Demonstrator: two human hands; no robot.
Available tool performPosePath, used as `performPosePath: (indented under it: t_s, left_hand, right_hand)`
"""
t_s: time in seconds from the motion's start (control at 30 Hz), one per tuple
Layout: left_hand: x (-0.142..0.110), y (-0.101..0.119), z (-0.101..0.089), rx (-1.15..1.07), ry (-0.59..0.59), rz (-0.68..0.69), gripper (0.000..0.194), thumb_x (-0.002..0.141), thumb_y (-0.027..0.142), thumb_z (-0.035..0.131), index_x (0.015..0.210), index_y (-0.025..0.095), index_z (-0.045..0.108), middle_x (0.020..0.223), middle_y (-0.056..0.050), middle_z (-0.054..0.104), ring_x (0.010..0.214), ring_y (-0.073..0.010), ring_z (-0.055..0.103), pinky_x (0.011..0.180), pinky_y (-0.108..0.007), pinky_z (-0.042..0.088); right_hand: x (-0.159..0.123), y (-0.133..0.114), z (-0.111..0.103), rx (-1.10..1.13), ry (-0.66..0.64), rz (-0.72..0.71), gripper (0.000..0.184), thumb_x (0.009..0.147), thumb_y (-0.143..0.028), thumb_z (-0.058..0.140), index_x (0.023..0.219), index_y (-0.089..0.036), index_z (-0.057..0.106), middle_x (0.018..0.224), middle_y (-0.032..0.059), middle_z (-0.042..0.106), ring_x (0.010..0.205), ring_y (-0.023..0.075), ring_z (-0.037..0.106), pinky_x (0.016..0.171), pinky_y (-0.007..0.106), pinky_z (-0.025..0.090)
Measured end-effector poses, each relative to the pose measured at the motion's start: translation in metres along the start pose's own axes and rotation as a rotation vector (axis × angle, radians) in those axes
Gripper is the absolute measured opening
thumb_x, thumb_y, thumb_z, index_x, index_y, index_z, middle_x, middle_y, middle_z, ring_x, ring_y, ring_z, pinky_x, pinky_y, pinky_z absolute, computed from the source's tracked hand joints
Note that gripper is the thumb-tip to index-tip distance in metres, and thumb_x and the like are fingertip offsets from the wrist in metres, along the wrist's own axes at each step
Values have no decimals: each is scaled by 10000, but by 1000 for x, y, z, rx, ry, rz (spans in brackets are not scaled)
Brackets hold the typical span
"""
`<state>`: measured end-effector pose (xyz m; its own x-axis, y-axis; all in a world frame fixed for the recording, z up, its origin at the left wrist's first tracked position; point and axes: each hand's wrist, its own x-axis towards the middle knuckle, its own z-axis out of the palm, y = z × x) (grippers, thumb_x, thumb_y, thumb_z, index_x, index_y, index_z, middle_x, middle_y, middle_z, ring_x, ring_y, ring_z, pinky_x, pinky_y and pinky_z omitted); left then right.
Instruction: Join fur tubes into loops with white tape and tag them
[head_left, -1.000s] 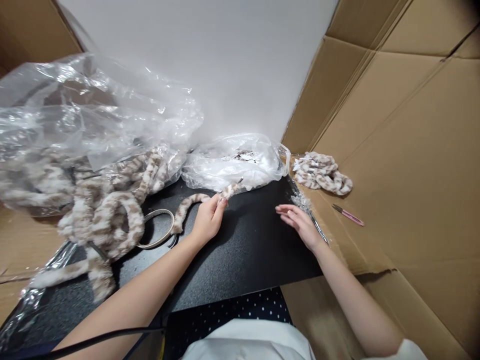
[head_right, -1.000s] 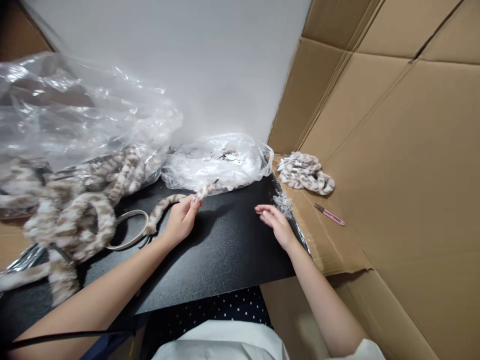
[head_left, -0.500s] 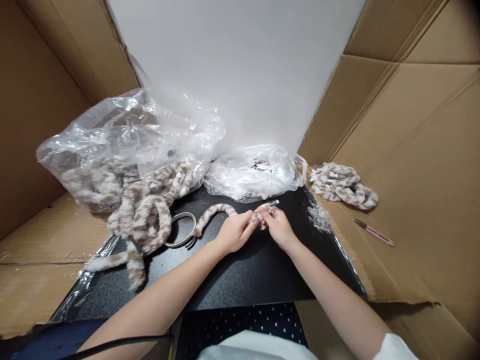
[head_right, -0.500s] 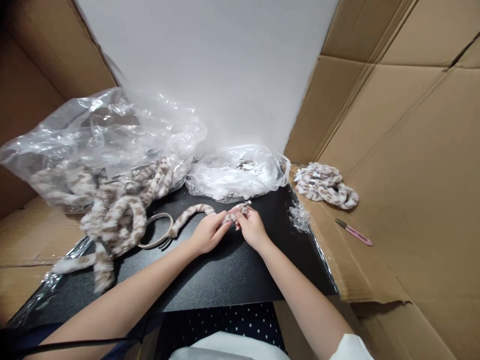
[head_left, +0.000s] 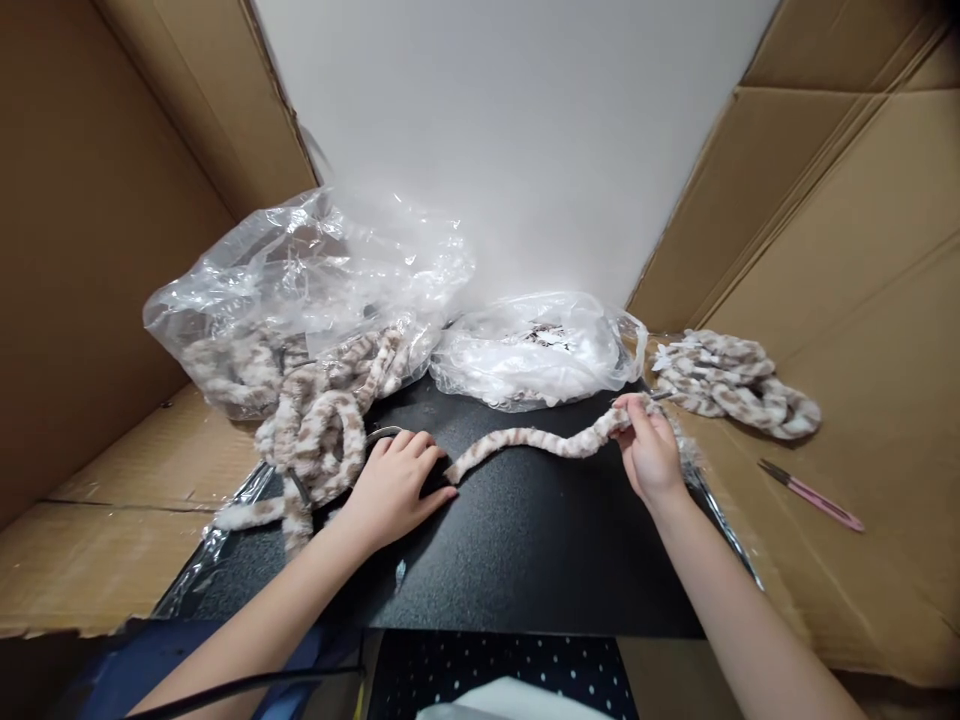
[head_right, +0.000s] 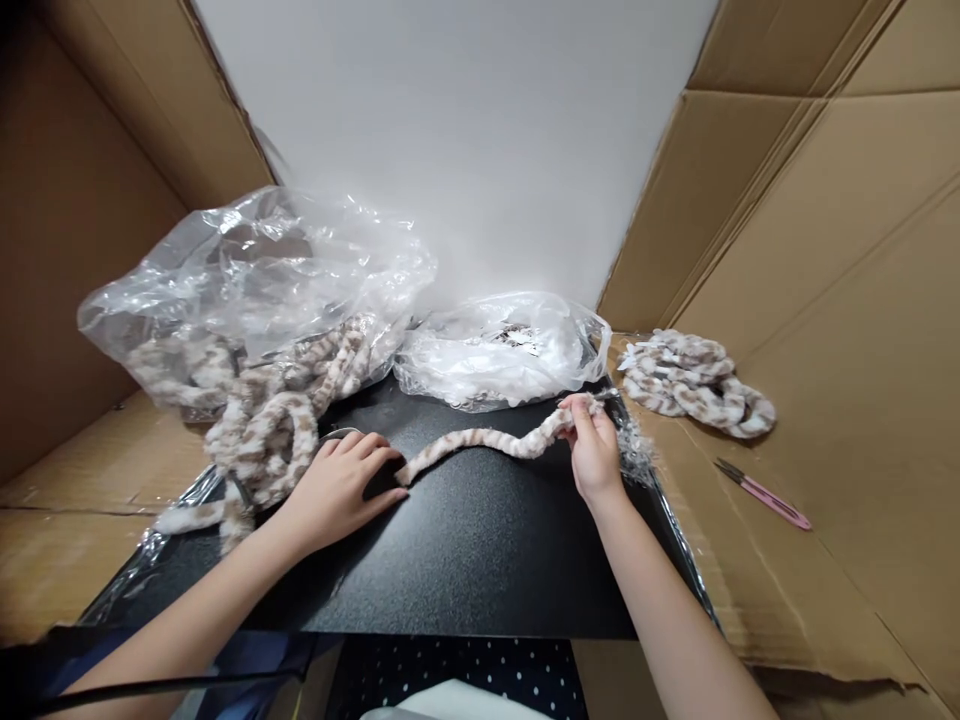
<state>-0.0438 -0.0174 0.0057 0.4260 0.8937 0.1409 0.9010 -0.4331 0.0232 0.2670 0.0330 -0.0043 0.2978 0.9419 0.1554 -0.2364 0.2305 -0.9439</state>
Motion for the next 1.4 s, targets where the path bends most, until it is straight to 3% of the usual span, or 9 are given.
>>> performPosePath:
  t_s: [0.27,0.43,0.57,0.7,0.87,1.07,1.2,1.3,1.4]
  left_hand:
    - [6,15,24,30,69,11,235,953,256,434,818,167,603,827,-80,634,827,-255,564,753,-381,396]
    - [-1,-12,5,-574,228,-197,216,934,359,451,903,191,584,770,-26,625,679,-187,567,633,-273,419]
    - [-10,-32,-11,-896,306,-320,260,864,448,537,810,204,609,642,3,566,564,-161,500,520,-222,374]
    - [-20,-44,-20,-894,282,-300,168,779,347,652,720,191,669,550,-1,553,486,-155,458,465,-209,341]
    - [-33,-51,-25,-1012,257,-339,112,710,149,721,625,199,666,523,2,558,469,-167,454,442,-212,336]
    - [-34,-42,-13,-1164,245,-457,105,754,206,721,656,211,681,585,-14,547,542,-156,466,485,-210,390]
    - [-24,-27,-4,-1542,348,-513,248,687,389,788,649,182,657,819,-68,661,695,-170,581,588,-211,501]
    - [-11,-12,-7,-1864,395,-653,332,585,399,848,658,171,619,1060,-113,698,928,-262,654,739,-296,571]
    - [-1,3,-12,-2144,525,-765,240,698,337,769,711,180,588,783,-47,699,840,-231,681,760,-349,584]
  right_hand:
    - [4,1,0,142,100,1,411,636,-565,777,708,-190,626,663,-37,559,561,80,490,505,206,398]
    - [8,7,-5,288,183,34,355,707,-500,758,677,-188,592,698,-37,597,652,97,585,618,227,484]
    - [7,5,-3,475,128,266,302,852,-392,652,656,-195,533,710,-19,629,762,137,650,760,298,532]
    - [6,-1,-1,625,36,406,345,971,-307,483,644,-196,470,524,-81,403,455,65,433,674,240,524]
    - [1,-2,2,651,-8,385,399,1016,-275,332,645,-187,450,536,-71,278,419,72,266,474,177,388]
    - [-10,3,13,515,-108,279,332,967,-310,472,658,-190,477,574,-62,272,460,78,238,484,187,349]
    - [-15,7,16,442,-155,248,329,910,-380,578,659,-196,471,593,-61,281,477,77,238,494,195,347]
    - [-16,9,16,422,-159,244,341,868,-408,633,656,-194,472,593,-61,284,483,73,243,497,193,345]
    - [-17,10,15,417,-146,251,341,840,-416,667,659,-191,484,588,-63,290,485,70,245,498,190,348]
